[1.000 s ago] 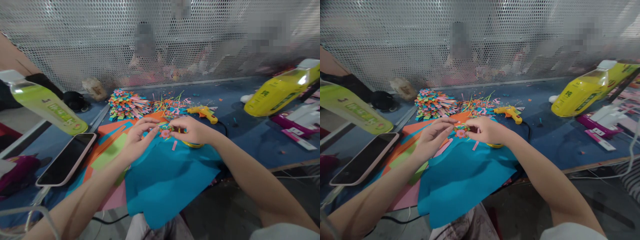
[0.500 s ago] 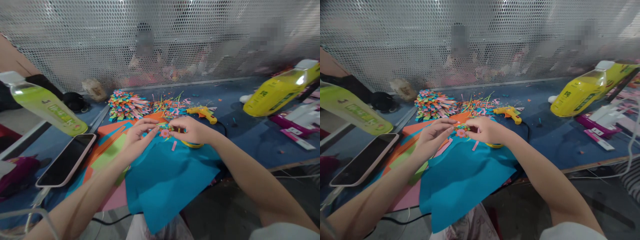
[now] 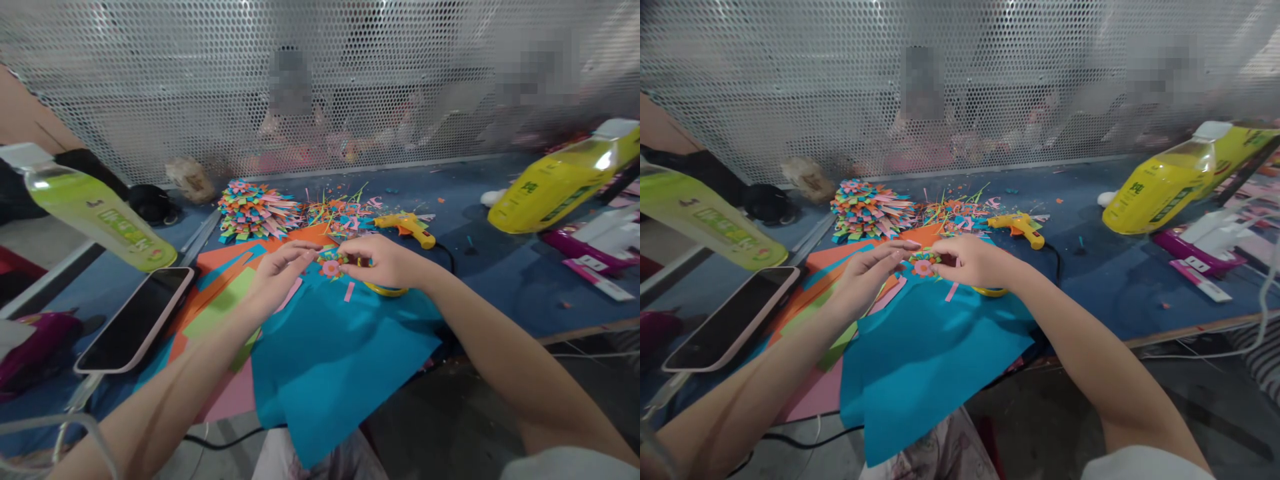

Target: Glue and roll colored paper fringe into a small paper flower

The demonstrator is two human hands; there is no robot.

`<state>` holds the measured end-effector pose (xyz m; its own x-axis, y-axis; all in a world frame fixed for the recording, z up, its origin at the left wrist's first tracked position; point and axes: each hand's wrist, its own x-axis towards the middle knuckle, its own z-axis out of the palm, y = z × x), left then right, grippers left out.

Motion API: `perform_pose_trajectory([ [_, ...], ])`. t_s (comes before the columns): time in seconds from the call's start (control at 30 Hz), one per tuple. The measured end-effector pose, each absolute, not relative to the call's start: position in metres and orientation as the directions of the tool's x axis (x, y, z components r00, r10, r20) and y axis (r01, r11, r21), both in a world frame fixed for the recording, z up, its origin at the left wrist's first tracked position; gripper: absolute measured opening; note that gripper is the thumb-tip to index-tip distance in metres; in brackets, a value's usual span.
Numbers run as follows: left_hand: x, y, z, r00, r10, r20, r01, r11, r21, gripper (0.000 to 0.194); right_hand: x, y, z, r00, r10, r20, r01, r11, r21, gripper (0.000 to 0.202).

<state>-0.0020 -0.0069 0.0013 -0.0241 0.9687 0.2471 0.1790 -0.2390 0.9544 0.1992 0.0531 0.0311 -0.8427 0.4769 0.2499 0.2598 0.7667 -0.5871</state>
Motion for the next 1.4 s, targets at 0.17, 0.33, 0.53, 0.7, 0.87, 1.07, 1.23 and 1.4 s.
perform_pose_trajectory([
  [0.17, -0.0030, -0.0061, 0.0041, -0.045, 0.974, 0.222, 0.176, -0.211, 0.961, 0.035, 0.1983, 0.0532, 0.0321, -0.845, 0.475, 0.248, 0.259, 0.767, -0.587, 0.016],
  [0.33, 0.0008, -0.0079, 0.0051, 0.006, 0.975, 0.222, 0.087, -0.221, 0.971, 0.035, 0.1981, 0.0542, 0.0306, -0.843, 0.484, 0.236, 0.255, 0.746, -0.615, 0.016],
  [0.53, 0.0013, -0.0102, 0.0052, 0.020, 0.970, 0.243, 0.113, -0.243, 0.963, 0.031, 0.1992, 0.0539, 0.0308, -0.847, 0.498, 0.186, 0.283, 0.719, -0.635, 0.015],
  [0.7, -0.0007, -0.0107, 0.0044, 0.028, 0.970, 0.243, 0.140, -0.244, 0.959, 0.033, 0.1995, 0.0525, 0.0329, -0.847, 0.500, 0.184, 0.285, 0.718, -0.635, 0.014],
  [0.87, -0.0017, -0.0103, 0.0041, 0.036, 0.973, 0.227, 0.106, -0.229, 0.968, 0.032, 0.1996, 0.0534, 0.0324, -0.847, 0.499, 0.181, 0.287, 0.717, -0.635, 0.014],
  [1.07, 0.0008, -0.0070, -0.0005, 0.064, 0.998, 0.009, -0.110, -0.002, 0.994, 0.036, 0.1996, 0.0557, 0.0303, -0.862, 0.468, 0.195, 0.230, 0.703, -0.673, 0.018],
  [1.23, 0.0029, -0.0070, 0.0013, 0.040, 0.999, -0.032, -0.194, 0.039, 0.980, 0.035, 0.1996, 0.0557, 0.0303, -0.869, 0.462, 0.174, 0.234, 0.696, -0.679, 0.018],
  [1.4, 0.0031, -0.0072, 0.0087, 0.016, 0.997, -0.070, -0.250, 0.071, 0.966, 0.033, 0.2004, 0.0565, 0.0286, -0.869, 0.474, 0.144, 0.266, 0.690, -0.673, 0.020],
])
